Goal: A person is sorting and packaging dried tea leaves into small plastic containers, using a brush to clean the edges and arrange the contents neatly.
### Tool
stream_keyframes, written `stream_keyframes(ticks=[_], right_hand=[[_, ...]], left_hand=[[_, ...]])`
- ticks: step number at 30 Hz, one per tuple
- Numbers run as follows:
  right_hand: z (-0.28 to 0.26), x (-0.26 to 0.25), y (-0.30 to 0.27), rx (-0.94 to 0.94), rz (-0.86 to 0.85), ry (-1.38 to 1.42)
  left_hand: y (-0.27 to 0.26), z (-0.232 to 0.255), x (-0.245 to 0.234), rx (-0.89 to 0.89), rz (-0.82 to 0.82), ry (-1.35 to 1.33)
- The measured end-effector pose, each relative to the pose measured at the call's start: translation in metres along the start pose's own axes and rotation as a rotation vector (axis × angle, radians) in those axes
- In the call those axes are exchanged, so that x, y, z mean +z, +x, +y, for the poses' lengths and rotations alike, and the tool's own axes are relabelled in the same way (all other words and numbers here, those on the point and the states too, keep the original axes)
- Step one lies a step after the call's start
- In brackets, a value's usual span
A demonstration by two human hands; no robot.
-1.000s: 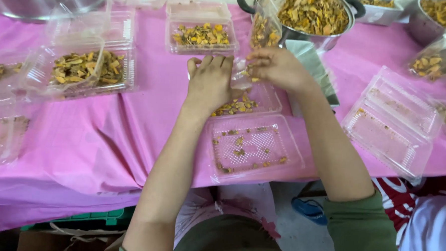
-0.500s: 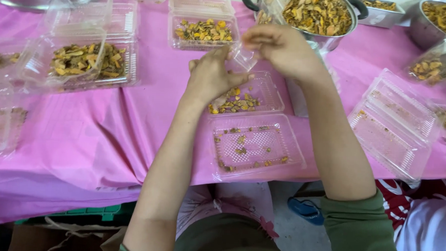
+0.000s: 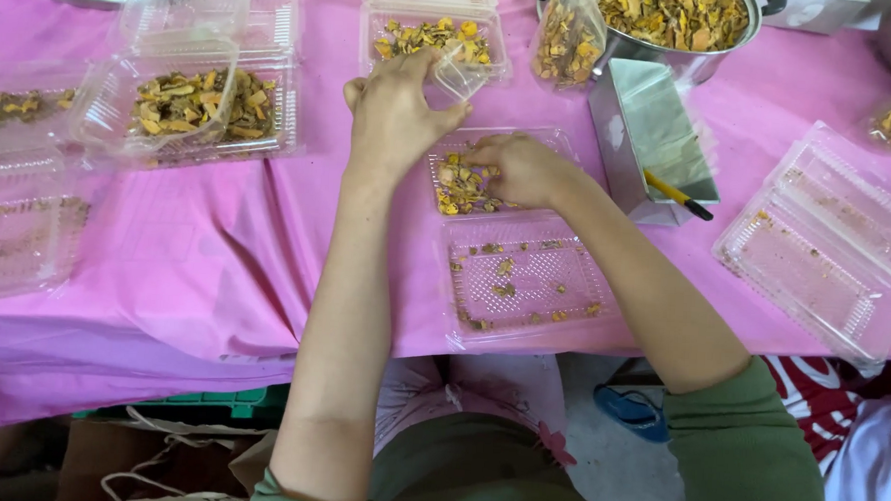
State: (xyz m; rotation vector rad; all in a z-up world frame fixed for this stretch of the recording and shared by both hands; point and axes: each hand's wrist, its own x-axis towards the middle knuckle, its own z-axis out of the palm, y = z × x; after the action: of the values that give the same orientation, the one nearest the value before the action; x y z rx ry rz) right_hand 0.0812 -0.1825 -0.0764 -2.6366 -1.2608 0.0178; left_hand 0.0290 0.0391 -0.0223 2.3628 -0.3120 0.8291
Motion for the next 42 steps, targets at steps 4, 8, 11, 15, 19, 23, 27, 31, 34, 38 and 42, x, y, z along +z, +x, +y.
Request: stream_keyframes(ticks=[4, 8, 11, 15, 19, 23, 27, 31, 34, 38, 42], right_hand=[[0.012, 0.017, 0.001, -0.093, 0.17, -0.034], [0.008, 0.004, 0.0, 0.015, 0.176, -0.025], [-0.003, -0.02, -0.008, 0.05, 0.245, 0.053], [-0.032, -0.062, -0.024, 0.196, 0.429, 0.293], [-0.056, -0.091, -0.025, 0.363, 0.507, 0.694], [-0.052, -0.091, -0.011, 0.272, 0.476, 0.519], [-0.057, -0.099, -0.011, 0.336, 0.451, 0.503], [-0.057, -0.108, -0.012, 0.404, 0.413, 0.437], [-0.048, -0.109, -0.011, 0.299, 0.441, 0.43], [-0.058, -0.121, -0.021, 0.252, 0.61, 0.766], [-0.058, -0.114, -0.03, 0.346, 0.512, 0.586]], left_hand=[[0.0, -0.003, 0.006, 0.028, -0.003, 0.035], [0.001, -0.001, 0.001, 0.017, -0.035, 0.028], [0.001, -0.001, 0.0, 0.027, -0.087, 0.05], [-0.001, 0.004, 0.005, 0.022, -0.252, 0.169], [-0.005, 0.01, 0.014, 0.075, -0.248, 0.183], [-0.007, 0.015, 0.023, 0.107, -0.204, 0.163], [-0.006, 0.017, 0.021, 0.055, -0.246, 0.089], [-0.008, 0.021, 0.017, 0.048, -0.249, 0.023], [-0.006, 0.025, 0.01, 0.0, -0.282, -0.041], [-0.001, 0.018, -0.002, 0.077, -0.163, -0.243], [-0.006, 0.024, -0.054, 0.034, -0.052, -0.941]])
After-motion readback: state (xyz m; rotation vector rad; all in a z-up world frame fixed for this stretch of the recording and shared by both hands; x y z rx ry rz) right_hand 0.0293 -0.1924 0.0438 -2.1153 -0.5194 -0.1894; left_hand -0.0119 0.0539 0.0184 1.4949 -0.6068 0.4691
